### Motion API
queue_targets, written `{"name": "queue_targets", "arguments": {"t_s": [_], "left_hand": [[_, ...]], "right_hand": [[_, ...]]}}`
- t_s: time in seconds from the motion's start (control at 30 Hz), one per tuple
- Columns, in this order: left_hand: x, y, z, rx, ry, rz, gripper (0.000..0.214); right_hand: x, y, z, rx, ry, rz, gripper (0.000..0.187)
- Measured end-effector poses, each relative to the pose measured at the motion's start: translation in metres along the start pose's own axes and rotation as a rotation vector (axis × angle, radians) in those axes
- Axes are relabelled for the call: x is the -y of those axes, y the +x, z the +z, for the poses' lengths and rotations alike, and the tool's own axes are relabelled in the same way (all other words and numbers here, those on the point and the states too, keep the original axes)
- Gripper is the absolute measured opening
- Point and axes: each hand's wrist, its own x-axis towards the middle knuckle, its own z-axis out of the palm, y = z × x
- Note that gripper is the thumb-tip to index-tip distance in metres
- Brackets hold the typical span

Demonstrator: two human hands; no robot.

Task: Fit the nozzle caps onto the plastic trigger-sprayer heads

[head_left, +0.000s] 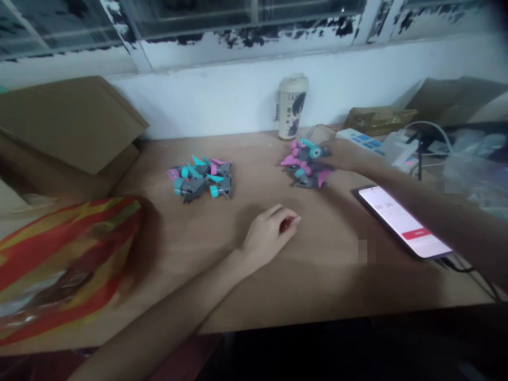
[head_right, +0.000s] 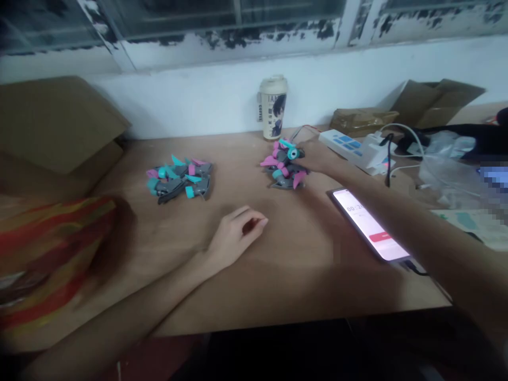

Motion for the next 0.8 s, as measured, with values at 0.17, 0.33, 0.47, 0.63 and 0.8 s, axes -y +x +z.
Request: {"name": "queue_targets", "arguments": {"t_s": [0.17,0.33,0.47,0.63,0.8], "left_hand": [[0.002,-0.002,0.001,0.028,-0.017,-0.003,0.019],[0.002,-0.003,0.002,0.035,-0.008,0.006,0.019],[0.002,-0.003,0.004,0.068,0.058,0.005,0.021],[0.002,-0.004,0.006,0.131,0.153,-0.039,0.024],[0.001,-0.006,0.006,0.169,0.195,-0.064,0.029]], "right_hand": [[0.016,0.022,-0.002,0.312,-0.135,0.046,0.027],[0.098,0.038,0.015,0.334,-0.124,-0.051,0.050],[0.177,0.037,0.053,0.386,-0.057,-0.218,0.036],[0.222,0.036,0.100,0.438,-0.071,-0.201,0.046],[0.219,0.042,0.125,0.475,-0.065,-0.174,0.049]]}}
